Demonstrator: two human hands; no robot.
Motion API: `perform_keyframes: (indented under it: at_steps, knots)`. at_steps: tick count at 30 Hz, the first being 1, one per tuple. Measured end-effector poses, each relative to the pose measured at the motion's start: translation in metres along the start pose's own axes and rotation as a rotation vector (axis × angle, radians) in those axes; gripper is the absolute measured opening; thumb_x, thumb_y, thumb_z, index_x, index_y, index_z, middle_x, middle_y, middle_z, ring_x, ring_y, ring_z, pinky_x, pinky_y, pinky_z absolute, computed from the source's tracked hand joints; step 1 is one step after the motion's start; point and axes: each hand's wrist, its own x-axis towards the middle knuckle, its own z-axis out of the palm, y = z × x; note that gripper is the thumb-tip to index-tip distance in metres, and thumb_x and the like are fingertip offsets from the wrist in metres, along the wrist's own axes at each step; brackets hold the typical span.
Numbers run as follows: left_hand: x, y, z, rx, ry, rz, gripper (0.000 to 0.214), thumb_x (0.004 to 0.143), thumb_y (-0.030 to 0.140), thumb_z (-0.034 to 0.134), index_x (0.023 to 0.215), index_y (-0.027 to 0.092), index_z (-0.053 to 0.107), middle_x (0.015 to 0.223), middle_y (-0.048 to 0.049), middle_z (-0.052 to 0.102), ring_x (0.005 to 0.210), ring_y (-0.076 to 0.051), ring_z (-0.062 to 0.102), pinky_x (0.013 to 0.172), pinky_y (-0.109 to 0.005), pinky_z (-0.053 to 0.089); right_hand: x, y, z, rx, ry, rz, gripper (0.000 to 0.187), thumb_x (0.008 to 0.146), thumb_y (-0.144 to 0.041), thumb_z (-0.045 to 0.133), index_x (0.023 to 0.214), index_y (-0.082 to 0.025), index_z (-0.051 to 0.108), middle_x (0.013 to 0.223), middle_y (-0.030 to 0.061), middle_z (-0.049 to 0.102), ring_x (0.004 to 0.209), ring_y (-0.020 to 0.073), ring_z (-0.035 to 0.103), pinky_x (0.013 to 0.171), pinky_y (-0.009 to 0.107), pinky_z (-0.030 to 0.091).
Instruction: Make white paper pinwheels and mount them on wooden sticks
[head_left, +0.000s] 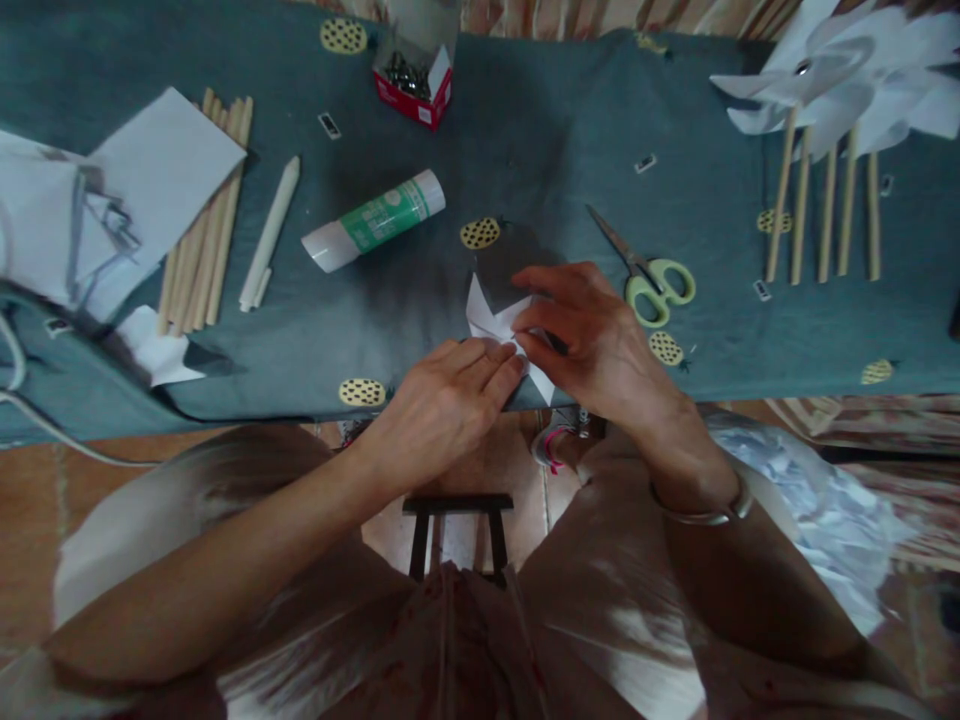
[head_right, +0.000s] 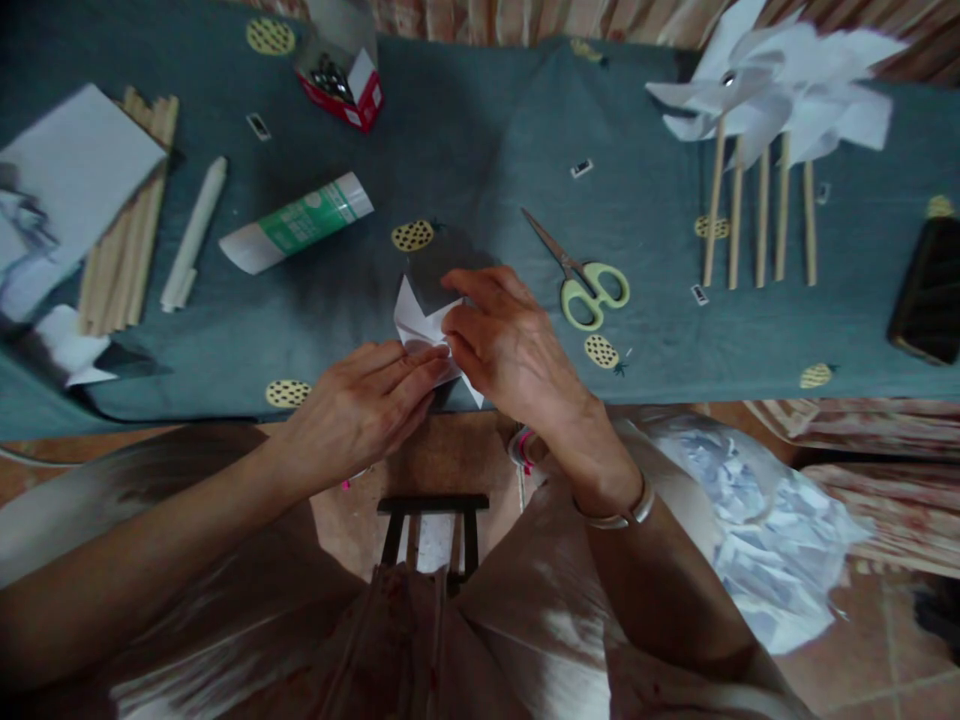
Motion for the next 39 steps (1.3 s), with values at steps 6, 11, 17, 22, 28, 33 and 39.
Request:
perform_keyframes:
  at_steps: [6, 11, 17, 22, 28, 33, 39]
  knots:
    - [0.0007, 0.0003, -0.0004, 0.008, 0.003, 0.002, 0.022, 0.099, 0.014, 0.048, 0.117, 0.007, 0.060, 0.111, -0.0121, 0.072, 0.092, -0.022, 0.065, 0.076, -0.034, 0.053, -0.0013, -0.0024, 0.0015, 0.001, -0.011, 0.035, 0.013, 0.088, -0.016, 0.061, 0.084, -0.026, 0.068, 0.125, 0.0079, 0.070, 0.115, 0.0268, 0.061, 0.097, 0.047, 0.055]
    - [-0.0007, 0.0008, 0.0001, 0.003, -0.002, 0.001, 0.023, 0.098, 0.014, 0.050, 0.118, 0.007, 0.059, 0.112, -0.0119, 0.072, 0.094, -0.023, 0.065, 0.077, -0.035, 0.052, -0.0011, -0.0036, 0.0043, -0.014, -0.007, 0.050, 0.015, 0.088, -0.015, 0.058, 0.083, -0.028, 0.065, 0.125, 0.0049, 0.069, 0.115, 0.0248, 0.061, 0.098, 0.046, 0.055]
    - [-0.0007, 0.0008, 0.0005, 0.002, -0.012, -0.003, 0.024, 0.099, 0.015, 0.047, 0.119, 0.007, 0.059, 0.113, -0.0120, 0.072, 0.094, -0.022, 0.065, 0.077, -0.035, 0.053, -0.0006, -0.0029, 0.0048, 0.000, 0.000, 0.028, 0.014, 0.089, -0.016, 0.056, 0.083, -0.025, 0.066, 0.124, 0.0084, 0.070, 0.113, 0.0266, 0.061, 0.097, 0.047, 0.054]
    - [-0.0003, 0.0006, 0.0006, -0.013, 0.010, 0.003, 0.023, 0.098, 0.013, 0.050, 0.117, 0.007, 0.061, 0.114, -0.0126, 0.072, 0.095, -0.024, 0.066, 0.078, -0.036, 0.054, 0.0023, -0.0009, -0.0008, 0.131, 0.083, 0.109, 0.012, 0.087, -0.018, 0.060, 0.090, -0.019, 0.072, 0.120, 0.0114, 0.072, 0.112, 0.0252, 0.065, 0.099, 0.044, 0.054]
    - [-0.0007, -0.0010, -0.0011, -0.018, 0.023, 0.004, 0.022, 0.098, 0.012, 0.050, 0.116, 0.008, 0.062, 0.116, -0.0121, 0.072, 0.099, -0.023, 0.066, 0.082, -0.034, 0.053, 0.0049, 0.0049, -0.0032, 0.234, 0.071, 0.203, 0.026, 0.086, -0.017, 0.058, 0.109, -0.019, 0.070, 0.118, 0.0098, 0.072, 0.114, 0.0247, 0.067, 0.103, 0.043, 0.054]
    - [0.0022, -0.0026, 0.0001, -0.010, 0.030, 0.000, 0.018, 0.098, 0.013, 0.051, 0.112, 0.009, 0.062, 0.106, -0.0089, 0.074, 0.094, -0.023, 0.066, 0.077, -0.034, 0.052, 0.0040, 0.0060, 0.0000, 0.227, 0.077, 0.238, 0.030, 0.085, -0.016, 0.059, 0.109, -0.031, 0.068, 0.114, 0.0014, 0.073, 0.108, 0.0228, 0.069, 0.100, 0.041, 0.056]
    - [0.0023, -0.0025, 0.0023, -0.009, 0.042, -0.001, 0.017, 0.098, 0.013, 0.051, 0.110, 0.009, 0.062, 0.106, -0.0091, 0.073, 0.093, -0.022, 0.065, 0.076, -0.033, 0.051, -0.0028, -0.0001, -0.0033, 0.174, 0.134, 0.152, 0.028, 0.085, -0.006, 0.050, 0.098, -0.019, 0.072, 0.123, 0.0130, 0.071, 0.115, 0.0252, 0.066, 0.103, 0.046, 0.052]
